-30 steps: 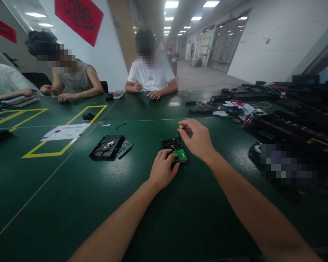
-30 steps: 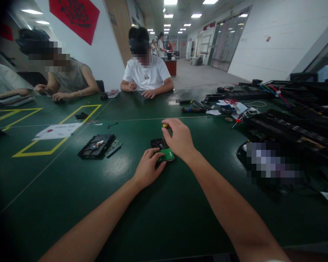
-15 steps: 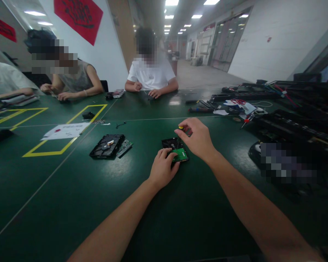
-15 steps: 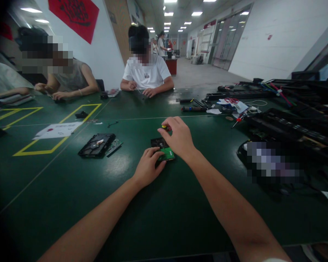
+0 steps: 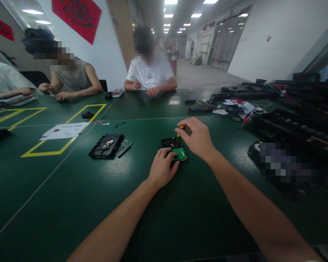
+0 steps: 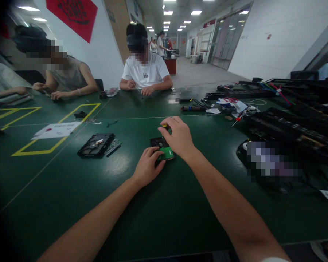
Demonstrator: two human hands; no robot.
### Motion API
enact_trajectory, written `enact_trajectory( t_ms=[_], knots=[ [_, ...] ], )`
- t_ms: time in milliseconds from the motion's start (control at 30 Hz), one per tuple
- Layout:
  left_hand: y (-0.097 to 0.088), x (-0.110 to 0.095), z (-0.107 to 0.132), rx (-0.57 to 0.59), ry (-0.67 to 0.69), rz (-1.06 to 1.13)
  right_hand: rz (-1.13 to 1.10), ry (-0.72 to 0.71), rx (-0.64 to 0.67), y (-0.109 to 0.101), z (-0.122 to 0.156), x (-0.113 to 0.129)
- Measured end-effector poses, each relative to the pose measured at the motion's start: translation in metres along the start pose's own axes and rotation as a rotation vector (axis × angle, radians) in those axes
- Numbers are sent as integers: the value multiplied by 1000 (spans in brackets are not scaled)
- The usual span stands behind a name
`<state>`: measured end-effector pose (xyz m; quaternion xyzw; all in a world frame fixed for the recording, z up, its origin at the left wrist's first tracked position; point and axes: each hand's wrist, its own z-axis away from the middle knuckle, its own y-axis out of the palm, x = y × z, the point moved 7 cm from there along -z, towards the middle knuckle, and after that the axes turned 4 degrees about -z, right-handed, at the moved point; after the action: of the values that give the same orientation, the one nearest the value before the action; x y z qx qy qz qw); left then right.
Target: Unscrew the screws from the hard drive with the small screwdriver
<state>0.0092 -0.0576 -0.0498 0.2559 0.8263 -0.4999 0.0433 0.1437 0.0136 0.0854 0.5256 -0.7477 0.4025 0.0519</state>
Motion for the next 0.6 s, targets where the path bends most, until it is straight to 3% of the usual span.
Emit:
enact_trajectory(
  t_ms=[600],
  knots=[
    [-1, -2, -1, 9, 7, 4, -28, -33, 50, 1, 0, 7]
  ],
)
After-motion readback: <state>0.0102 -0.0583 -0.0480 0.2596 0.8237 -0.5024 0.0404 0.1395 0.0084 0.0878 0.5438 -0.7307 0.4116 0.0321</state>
